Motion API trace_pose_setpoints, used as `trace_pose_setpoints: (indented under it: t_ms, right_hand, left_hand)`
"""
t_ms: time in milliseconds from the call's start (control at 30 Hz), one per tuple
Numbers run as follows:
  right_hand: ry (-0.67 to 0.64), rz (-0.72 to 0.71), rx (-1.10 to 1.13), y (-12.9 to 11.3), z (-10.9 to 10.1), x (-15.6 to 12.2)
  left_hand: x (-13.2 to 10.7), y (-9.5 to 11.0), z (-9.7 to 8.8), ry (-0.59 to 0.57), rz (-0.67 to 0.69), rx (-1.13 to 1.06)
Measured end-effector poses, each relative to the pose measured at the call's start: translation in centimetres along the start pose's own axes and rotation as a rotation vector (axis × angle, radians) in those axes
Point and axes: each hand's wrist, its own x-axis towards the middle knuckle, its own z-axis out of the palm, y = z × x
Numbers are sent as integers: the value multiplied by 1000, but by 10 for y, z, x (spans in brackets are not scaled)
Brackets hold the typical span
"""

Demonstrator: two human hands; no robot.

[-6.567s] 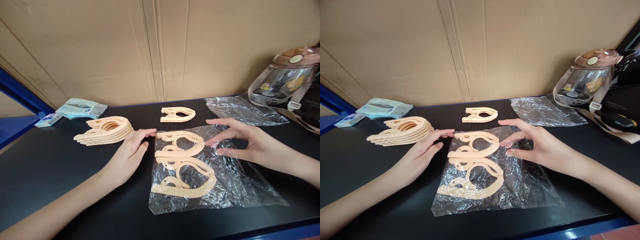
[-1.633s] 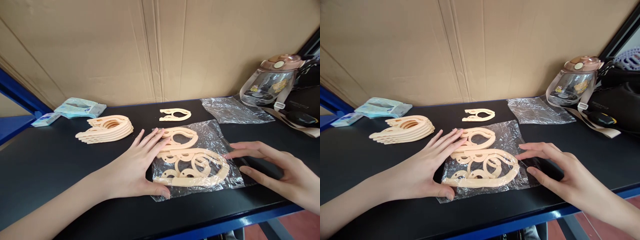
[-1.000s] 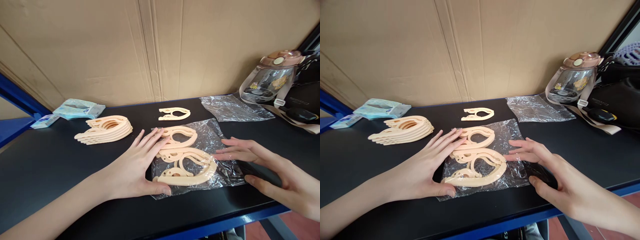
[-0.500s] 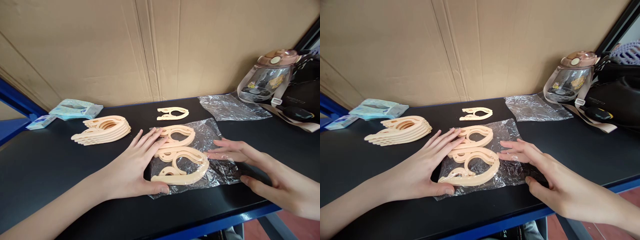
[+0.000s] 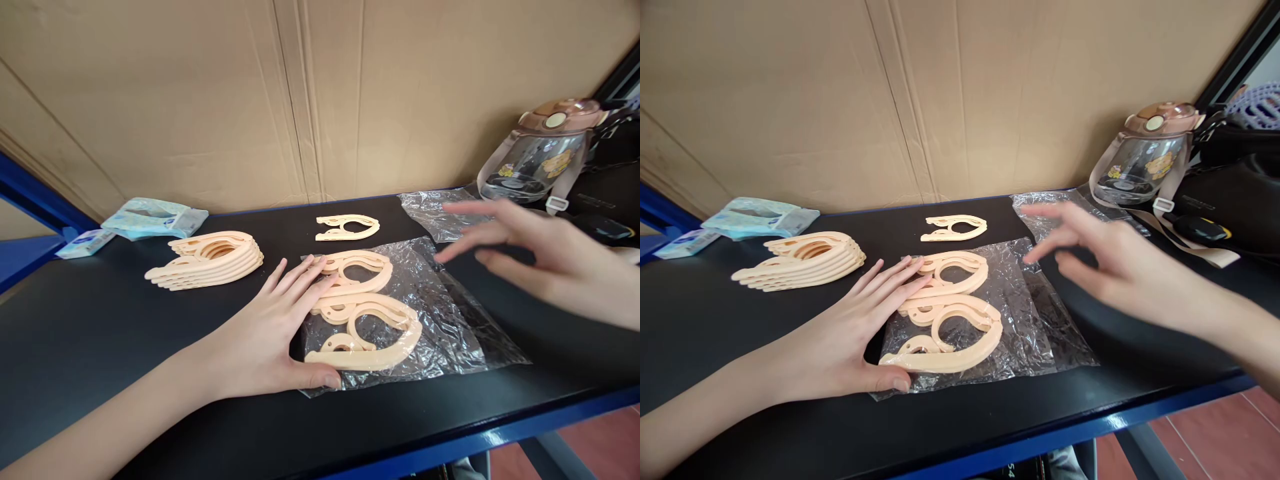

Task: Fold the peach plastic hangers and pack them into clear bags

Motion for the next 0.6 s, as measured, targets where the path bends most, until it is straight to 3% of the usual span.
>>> trace_pose_setpoints:
  t_ms: [133,300,600]
  right_hand:
    - [4,-35,14,13,0,49]
    - [-133,-206,54,25,34,100]
    - [-335,-303,68,10,84,150]
  left_hand:
    - [0,1,-2,-28,-16,-4]
    - [-1,0,-3,-22,-8,-18]
    - [-1,-3,-4,-33,-4,-18]
